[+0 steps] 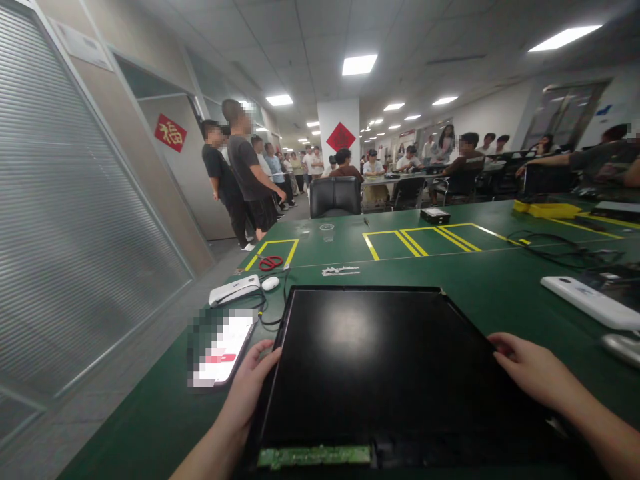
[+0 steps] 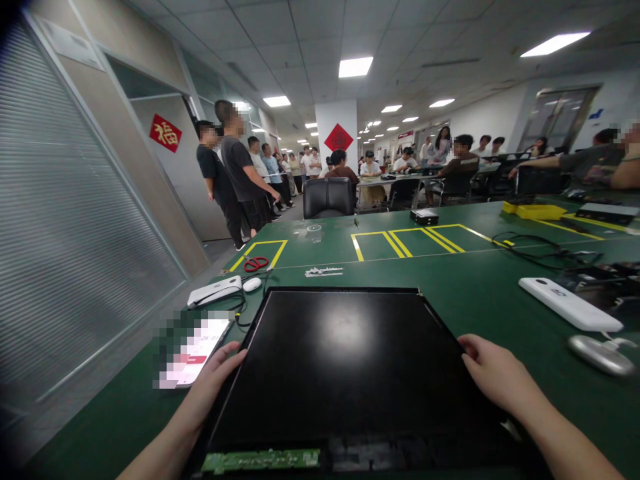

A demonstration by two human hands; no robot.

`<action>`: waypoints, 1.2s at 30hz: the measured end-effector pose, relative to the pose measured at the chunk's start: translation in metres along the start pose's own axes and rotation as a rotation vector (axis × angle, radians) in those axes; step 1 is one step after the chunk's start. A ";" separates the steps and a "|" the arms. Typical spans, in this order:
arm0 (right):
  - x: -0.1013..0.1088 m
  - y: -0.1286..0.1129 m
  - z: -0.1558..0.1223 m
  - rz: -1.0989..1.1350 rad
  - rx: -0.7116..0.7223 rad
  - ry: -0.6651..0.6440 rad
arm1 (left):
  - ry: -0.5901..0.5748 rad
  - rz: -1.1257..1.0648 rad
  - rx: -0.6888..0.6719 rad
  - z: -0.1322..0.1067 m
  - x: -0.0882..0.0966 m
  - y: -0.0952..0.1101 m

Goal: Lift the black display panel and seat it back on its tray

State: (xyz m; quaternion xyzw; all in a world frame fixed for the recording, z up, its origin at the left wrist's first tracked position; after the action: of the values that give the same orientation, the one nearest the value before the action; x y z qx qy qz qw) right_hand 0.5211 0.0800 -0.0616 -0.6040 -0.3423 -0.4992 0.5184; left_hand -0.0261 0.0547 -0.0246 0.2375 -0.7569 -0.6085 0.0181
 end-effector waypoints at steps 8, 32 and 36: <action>0.002 -0.005 -0.001 -0.050 0.005 -0.001 | -0.074 -0.112 0.154 -0.006 -0.011 -0.002; -0.001 -0.004 -0.001 -0.045 0.029 0.042 | -0.309 0.060 0.047 -0.020 -0.019 0.024; -0.002 -0.004 -0.001 -0.042 0.032 0.046 | -0.289 -0.026 0.039 -0.016 -0.015 0.024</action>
State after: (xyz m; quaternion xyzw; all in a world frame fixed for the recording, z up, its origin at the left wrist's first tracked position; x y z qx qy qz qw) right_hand 0.5168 0.0802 -0.0625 -0.5768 -0.3508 -0.5182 0.5251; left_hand -0.0157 0.0498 0.0056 0.1573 -0.7602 -0.6218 -0.1035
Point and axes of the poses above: each hand's wrist, its own z-axis towards the middle knuckle, its own x-axis out of the back of the hand, y = z × x, the point moved 5 cm from there along z, towards the middle knuckle, and after that the axes turned 14 degrees about -z, right-handed, at the moved point
